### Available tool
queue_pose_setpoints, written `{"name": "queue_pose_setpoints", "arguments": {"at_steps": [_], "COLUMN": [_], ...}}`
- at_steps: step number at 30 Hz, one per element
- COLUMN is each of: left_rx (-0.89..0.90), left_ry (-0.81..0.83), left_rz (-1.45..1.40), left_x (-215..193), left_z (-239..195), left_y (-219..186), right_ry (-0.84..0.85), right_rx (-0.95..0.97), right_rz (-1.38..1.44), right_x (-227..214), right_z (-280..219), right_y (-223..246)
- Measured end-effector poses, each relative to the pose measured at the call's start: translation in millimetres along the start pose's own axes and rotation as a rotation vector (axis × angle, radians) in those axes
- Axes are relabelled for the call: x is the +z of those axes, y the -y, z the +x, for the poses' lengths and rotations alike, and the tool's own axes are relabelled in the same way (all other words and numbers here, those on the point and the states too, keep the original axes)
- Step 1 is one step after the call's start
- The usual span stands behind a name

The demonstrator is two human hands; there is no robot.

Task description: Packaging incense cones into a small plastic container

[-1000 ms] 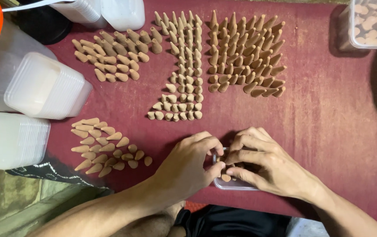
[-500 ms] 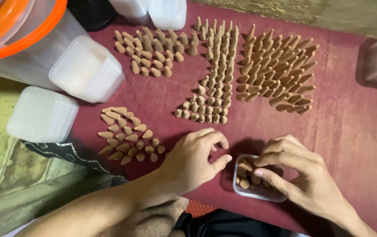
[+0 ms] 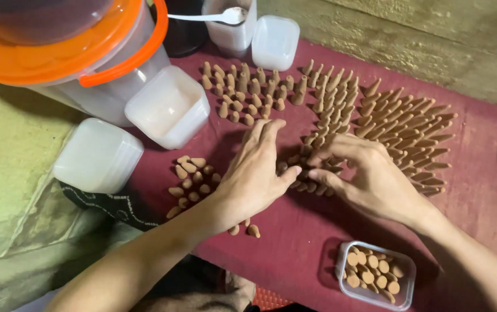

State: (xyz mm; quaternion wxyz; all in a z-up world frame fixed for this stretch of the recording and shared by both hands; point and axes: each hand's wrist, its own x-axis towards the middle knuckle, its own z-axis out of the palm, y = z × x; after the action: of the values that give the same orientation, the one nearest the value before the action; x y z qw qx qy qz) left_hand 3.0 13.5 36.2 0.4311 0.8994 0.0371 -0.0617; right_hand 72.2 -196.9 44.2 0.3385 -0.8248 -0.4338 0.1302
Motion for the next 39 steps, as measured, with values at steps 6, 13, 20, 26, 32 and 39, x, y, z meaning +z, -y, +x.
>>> {"name": "queue_pose_setpoints", "arguments": {"at_steps": [6, 13, 20, 26, 32, 39], "left_rx": [-0.095, -0.109, -0.11, -0.117, -0.014, 0.347], "left_ry": [0.07, 0.124, 0.126, 0.123, 0.031, -0.201], "left_rz": [-0.043, -0.096, -0.107, -0.102, -0.057, -0.084], "left_x": [-30.5, -30.4, -29.7, -29.7, -28.3, 10.4], "left_z": [10.6, 13.4, 16.8, 11.5, -4.2, -22.3], "left_y": [-12.3, -6.2, 0.1, -2.5, -10.5, -11.8], "right_ry": [-0.059, -0.01, 0.029, 0.029, -0.094, -0.21], "right_rx": [0.029, 0.108, 0.268, 0.345, 0.307, 0.386], "right_rz": [-0.08, -0.231, -0.306, -0.316, -0.083, 0.163], "right_x": [22.4, 58.5, 79.0, 76.8, 31.4, -15.2], "right_z": [67.8, 107.1, 109.8, 104.4, 73.5, 0.2], "right_y": [-14.2, -67.7, -90.4, -65.1, 2.7, 50.9]}}
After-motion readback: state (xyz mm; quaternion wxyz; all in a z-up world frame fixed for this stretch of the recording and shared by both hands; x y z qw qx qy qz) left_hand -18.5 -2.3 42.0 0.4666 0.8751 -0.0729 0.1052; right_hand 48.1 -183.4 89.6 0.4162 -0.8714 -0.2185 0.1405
